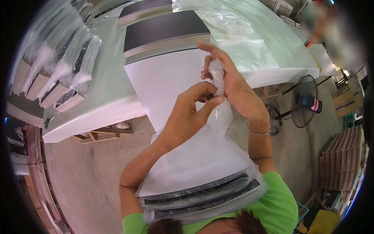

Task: The person wraps black rectangular objects in plastic film by hand.

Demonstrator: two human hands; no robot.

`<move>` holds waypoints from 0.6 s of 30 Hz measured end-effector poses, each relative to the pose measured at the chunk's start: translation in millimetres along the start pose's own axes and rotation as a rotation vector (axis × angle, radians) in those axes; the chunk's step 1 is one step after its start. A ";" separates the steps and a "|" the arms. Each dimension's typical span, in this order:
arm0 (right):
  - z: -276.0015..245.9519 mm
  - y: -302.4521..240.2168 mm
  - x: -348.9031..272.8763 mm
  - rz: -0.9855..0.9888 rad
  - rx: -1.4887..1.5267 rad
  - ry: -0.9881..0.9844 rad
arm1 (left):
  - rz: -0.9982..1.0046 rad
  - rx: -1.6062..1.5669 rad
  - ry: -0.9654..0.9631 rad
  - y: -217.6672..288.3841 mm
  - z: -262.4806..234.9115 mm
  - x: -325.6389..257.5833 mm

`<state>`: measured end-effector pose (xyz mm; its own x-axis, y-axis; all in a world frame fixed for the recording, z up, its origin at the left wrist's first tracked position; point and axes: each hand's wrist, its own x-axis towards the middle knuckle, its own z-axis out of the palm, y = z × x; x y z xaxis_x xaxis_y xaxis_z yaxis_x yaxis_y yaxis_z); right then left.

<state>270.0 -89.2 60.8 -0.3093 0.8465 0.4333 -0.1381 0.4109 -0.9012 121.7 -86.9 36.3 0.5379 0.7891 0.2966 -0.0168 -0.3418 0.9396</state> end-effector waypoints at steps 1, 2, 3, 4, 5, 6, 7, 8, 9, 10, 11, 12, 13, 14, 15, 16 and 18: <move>-2.5 2.7 0.0 0.041 0.023 -0.046 | -0.035 -0.071 0.003 -2.9 -5.2 -2.2; -7.0 4.2 -2.1 0.085 0.037 -0.082 | -0.067 -0.148 -0.005 -6.9 -11.7 -4.0; -9.7 5.9 -4.3 0.156 0.093 -0.067 | -0.100 -0.225 -0.013 -9.3 -18.6 -5.8; -11.5 7.6 -6.3 0.226 0.150 -0.052 | -0.098 -0.215 -0.030 -7.6 -25.5 -7.7; -12.6 9.6 -7.2 0.297 0.213 -0.041 | -0.101 -0.196 -0.016 -9.9 -33.1 -11.3; -14.1 9.4 -7.7 0.320 0.191 0.000 | -0.104 -0.177 -0.002 -13.7 -40.7 -15.6; -15.7 7.9 -7.9 0.344 0.169 0.042 | -0.107 -0.158 0.013 -17.9 -49.0 -19.9; -16.5 8.4 -8.3 0.370 0.148 0.083 | -0.123 -0.138 0.087 -25.0 -61.2 -24.6; -18.1 8.0 -8.8 0.361 0.113 0.086 | -0.137 -0.117 0.158 -31.5 -73.8 -27.6; -19.9 8.1 -8.7 0.352 0.077 0.089 | -0.151 -0.095 0.229 -34.7 -80.3 -29.1; -21.1 8.8 -7.7 0.343 0.039 0.092 | -0.150 -0.071 0.262 -30.2 -80.8 -27.7; -18.6 11.5 -7.8 0.315 -0.019 0.088 | -0.148 -0.047 0.294 -21.2 -80.2 -25.4; -13.3 16.1 -8.9 0.287 -0.077 0.085 | -0.147 -0.025 0.325 -17.1 -78.7 -22.8; -5.2 19.2 -8.4 0.254 -0.132 0.069 | -0.127 -0.088 0.293 -15.1 -77.2 -22.5; 2.8 23.2 -7.9 0.154 -0.283 0.041 | -0.103 -0.093 0.270 -12.6 -72.7 -21.4; 10.8 27.8 -7.8 0.052 -0.431 0.014 | -0.079 -0.098 0.247 -9.6 -66.1 -19.3; 21.6 31.6 -8.5 -0.026 -0.467 -0.002 | -0.107 0.016 0.216 0.4 -55.4 -13.2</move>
<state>247.9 -90.7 28.4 -0.3131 0.8335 0.4553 0.2925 0.5407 -0.7887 67.9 -69.2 42.2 0.3434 0.9114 0.2268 0.0448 -0.2571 0.9654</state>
